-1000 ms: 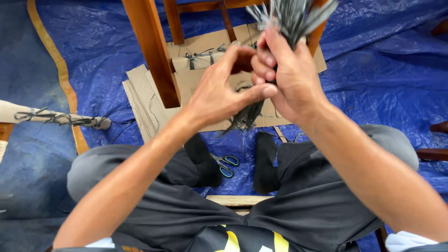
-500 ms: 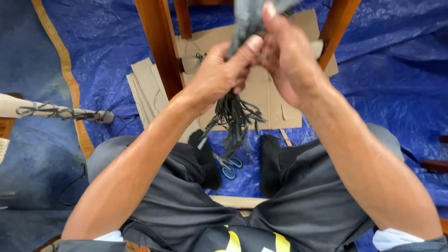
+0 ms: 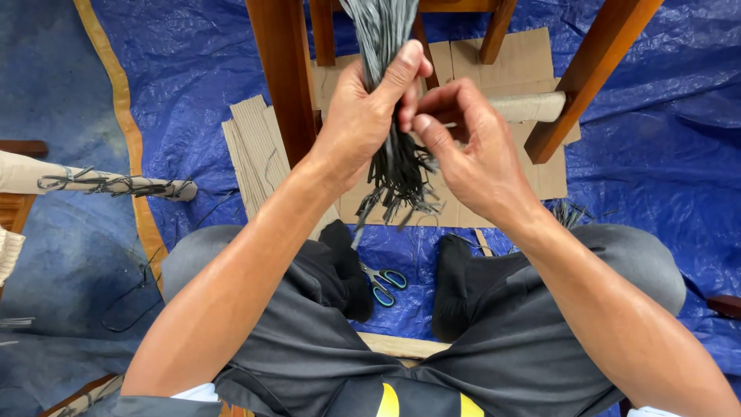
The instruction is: Tying bundles of gray plastic strips to the wooden rungs of chairs.
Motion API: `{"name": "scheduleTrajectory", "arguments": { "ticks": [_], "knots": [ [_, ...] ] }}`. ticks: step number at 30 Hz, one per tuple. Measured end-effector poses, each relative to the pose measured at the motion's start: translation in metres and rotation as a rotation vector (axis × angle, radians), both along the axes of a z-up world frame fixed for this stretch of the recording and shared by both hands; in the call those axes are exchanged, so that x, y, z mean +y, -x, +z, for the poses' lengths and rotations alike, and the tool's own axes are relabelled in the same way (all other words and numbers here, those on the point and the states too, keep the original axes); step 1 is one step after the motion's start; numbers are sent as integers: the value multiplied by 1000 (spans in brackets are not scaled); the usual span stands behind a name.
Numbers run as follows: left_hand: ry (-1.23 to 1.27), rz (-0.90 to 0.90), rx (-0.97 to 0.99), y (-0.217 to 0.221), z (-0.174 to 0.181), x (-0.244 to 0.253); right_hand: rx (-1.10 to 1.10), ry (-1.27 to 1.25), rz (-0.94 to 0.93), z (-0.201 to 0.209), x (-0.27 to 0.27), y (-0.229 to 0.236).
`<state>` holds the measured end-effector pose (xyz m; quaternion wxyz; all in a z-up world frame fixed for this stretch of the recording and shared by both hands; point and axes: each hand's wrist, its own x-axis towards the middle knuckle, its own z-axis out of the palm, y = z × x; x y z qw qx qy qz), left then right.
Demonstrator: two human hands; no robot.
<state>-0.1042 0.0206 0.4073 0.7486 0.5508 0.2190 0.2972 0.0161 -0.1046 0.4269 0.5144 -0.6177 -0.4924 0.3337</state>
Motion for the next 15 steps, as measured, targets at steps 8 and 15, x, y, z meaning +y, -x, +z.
{"name": "scheduleTrajectory", "arguments": {
  "ticks": [8, 15],
  "knots": [
    [110, 39, -17, 2, -4, -12, -103, -31, -62, 0, -2, -4],
    [141, -31, -97, 1, -10, -15, -142, -1, -64, -12, 0, -4]
  ]
}}
